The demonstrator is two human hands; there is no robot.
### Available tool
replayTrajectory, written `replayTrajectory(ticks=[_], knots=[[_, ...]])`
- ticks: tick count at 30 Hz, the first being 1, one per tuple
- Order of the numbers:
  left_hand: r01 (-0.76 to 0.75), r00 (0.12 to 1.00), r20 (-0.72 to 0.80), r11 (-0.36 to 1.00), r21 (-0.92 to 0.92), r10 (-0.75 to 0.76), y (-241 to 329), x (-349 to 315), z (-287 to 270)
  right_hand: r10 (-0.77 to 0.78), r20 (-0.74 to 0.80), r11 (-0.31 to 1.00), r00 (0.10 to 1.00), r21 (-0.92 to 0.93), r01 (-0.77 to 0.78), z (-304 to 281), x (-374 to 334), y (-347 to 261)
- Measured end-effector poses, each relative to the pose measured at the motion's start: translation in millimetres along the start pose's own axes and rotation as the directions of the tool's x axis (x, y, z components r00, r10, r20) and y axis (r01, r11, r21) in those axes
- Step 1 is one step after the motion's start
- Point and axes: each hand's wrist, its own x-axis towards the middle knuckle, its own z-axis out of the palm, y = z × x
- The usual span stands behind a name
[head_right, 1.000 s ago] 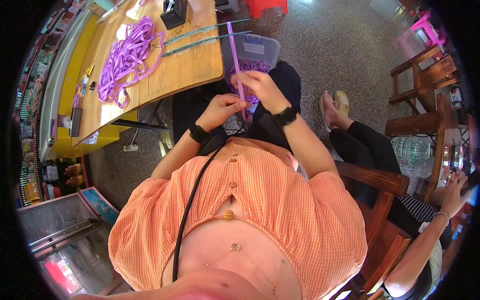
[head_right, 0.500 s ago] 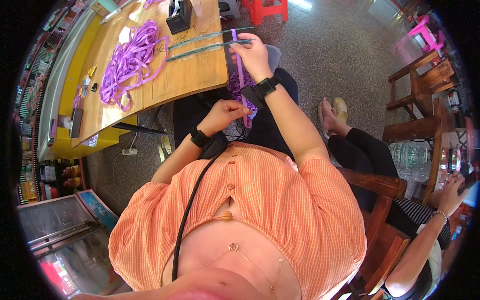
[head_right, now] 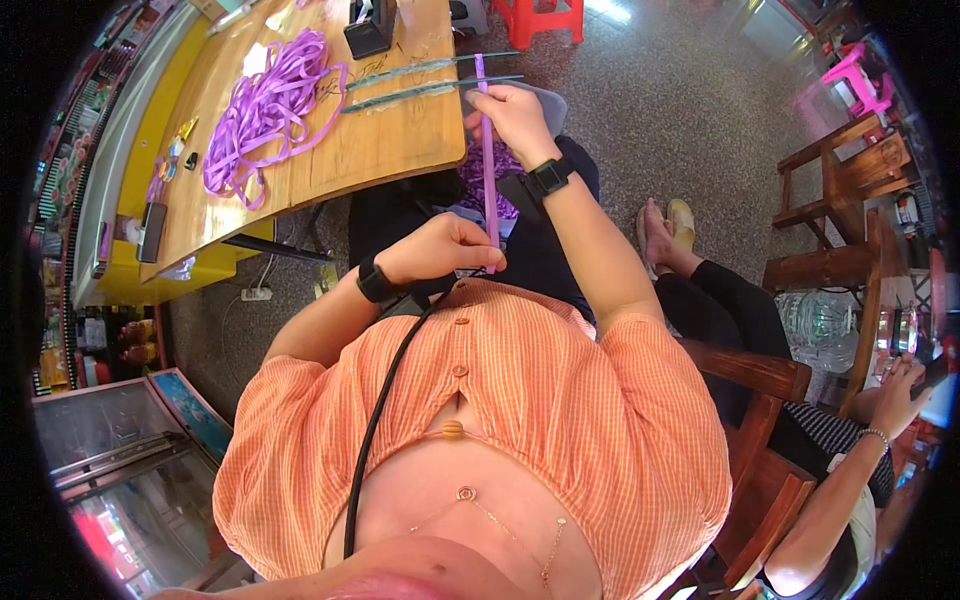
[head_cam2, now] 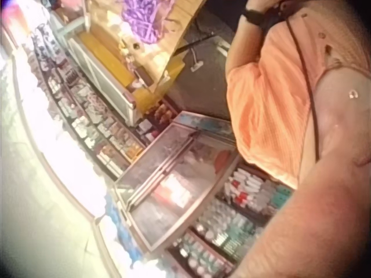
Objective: Measuring purple plastic ties against a blue ruler and placing them into a plastic container.
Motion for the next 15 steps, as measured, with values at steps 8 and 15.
replayTrajectory(ticks=[8,15], knots=[[0.219,0.970,0.186,0.886,-0.408,-0.154,2.1,-0.1,-1.6,0.048,0.019,0.999,0.999,0.008,-0.049,1.7,-21.1,-1.0],[0.109,0.985,0.166,0.936,-0.334,-0.055,15.4,-0.7,-0.8,0.073,0.034,0.997,0.997,-0.008,-0.073,4.4,-23.6,-15.0]])
